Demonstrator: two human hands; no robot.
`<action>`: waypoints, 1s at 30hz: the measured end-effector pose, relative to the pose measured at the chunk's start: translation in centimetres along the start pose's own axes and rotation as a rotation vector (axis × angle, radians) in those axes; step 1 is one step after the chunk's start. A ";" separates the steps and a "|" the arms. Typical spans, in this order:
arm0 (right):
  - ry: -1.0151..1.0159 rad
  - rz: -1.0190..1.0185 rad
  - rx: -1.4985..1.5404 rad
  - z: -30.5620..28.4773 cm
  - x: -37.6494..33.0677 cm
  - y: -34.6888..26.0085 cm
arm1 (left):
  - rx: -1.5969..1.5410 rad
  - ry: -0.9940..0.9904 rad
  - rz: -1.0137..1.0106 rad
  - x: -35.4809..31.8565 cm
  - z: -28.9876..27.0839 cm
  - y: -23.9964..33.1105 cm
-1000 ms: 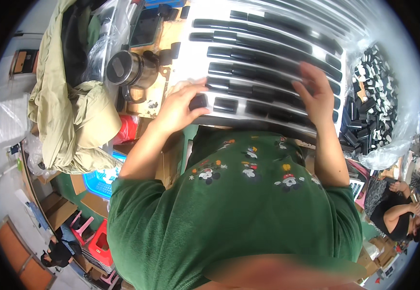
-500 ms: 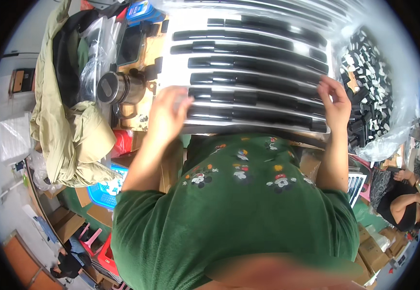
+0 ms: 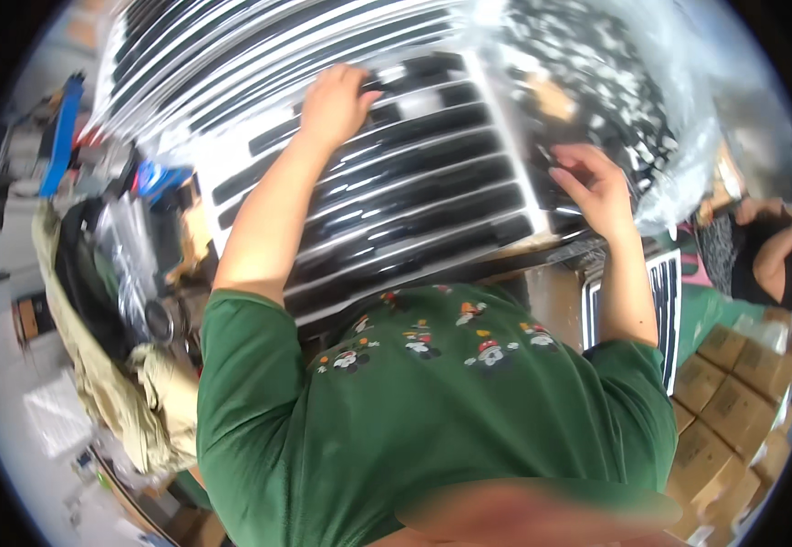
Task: The person is manually assembling small black plastic components by attaching white pieces.
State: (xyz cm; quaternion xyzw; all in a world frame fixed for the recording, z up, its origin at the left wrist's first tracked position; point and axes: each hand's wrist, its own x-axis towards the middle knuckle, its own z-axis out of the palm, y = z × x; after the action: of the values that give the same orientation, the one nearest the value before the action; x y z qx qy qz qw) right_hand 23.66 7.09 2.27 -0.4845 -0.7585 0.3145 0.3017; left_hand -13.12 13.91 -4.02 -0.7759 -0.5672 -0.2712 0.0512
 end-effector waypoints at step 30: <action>0.388 -0.381 0.280 9.4 2.1 -2.4 | -1.525 -0.267 -0.616 -7.6 -4.0 15.8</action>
State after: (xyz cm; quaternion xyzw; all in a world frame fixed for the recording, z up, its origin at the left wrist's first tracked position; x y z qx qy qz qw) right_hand 14.42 6.47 -1.40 -0.3383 -0.7132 0.2552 0.5584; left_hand -1.86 0.32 -0.64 -0.4335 -0.4163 -0.4886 -0.6325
